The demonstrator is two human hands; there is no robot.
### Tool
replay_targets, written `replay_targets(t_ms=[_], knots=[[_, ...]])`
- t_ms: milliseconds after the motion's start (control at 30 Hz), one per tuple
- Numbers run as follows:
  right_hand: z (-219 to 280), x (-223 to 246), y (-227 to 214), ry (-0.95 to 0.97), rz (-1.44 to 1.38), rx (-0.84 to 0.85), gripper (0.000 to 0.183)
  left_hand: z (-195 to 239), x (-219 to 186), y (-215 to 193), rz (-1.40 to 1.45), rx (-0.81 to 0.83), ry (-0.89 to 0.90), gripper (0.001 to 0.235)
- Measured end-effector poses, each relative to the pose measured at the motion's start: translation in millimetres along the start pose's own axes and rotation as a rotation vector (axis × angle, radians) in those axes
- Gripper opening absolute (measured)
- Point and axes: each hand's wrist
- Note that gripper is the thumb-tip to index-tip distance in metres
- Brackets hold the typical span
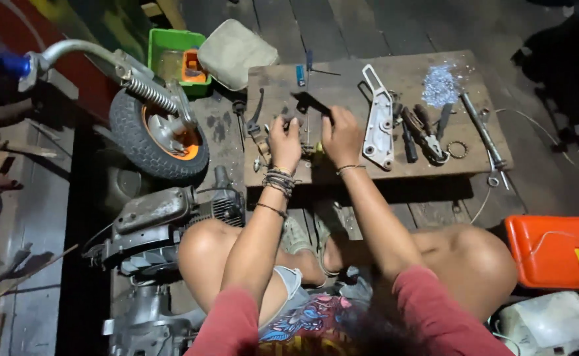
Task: Cleaning and inspecting small mechanical engine components using a pick tool on a floor-level workspace.
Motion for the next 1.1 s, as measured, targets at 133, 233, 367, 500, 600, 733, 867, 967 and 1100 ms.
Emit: replay_targets(t_ms=[133,233,367,500,600,733,867,967,1100], knots=[[-3.8,18.2,0.2,-0.012,0.033,0.042,0.01,-6.0,10.1,-22.0,-0.056,-0.095,0.027,0.018],[-0.2,24.1,6.0,-0.023,-0.052,0.278,0.016,-7.9,3.3,-32.9,0.01,-0.084,0.058,0.01],[-1.9,17.3,11.6,-0.013,-0.042,0.19,0.019,-9.5,15.8,-38.3,0.04,-0.153,0.075,0.016],[-6.4,29.6,16.8,-0.088,-0.041,0.197,0.016,-13.1,12.0,-37.3,0.071,-0.212,0.03,0.018],[10.5,24.1,27.9,-0.053,-0.187,0.318,0.042,-8.6,-6.3,-36.4,0.011,-0.24,0.146,0.008],[9.1,4.0,16.6,0.016,-0.075,0.219,0.033,-9.8,-4.1,-37.3,-0.013,-0.23,0.165,0.011],[11.8,9.7,13.1,-0.042,-0.072,0.155,0.025,-7.1,-11.1,-37.5,-0.041,-0.258,0.189,0.016],[24.2,6.3,28.9,-0.06,-0.207,0.208,0.034,-1.5,-22.8,-37.6,-0.038,-0.237,0.279,0.011],[31.0,-36.8,31.8,-0.09,0.006,0.126,0.038,-5.1,-11.9,-38.5,-0.071,-0.269,0.377,0.014]])
Point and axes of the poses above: each hand's wrist, its own z-axis away from the middle knuckle, its own y-axis out of the palm, x = y × z, and after that the axes turned 6 degrees about -x, right-handed
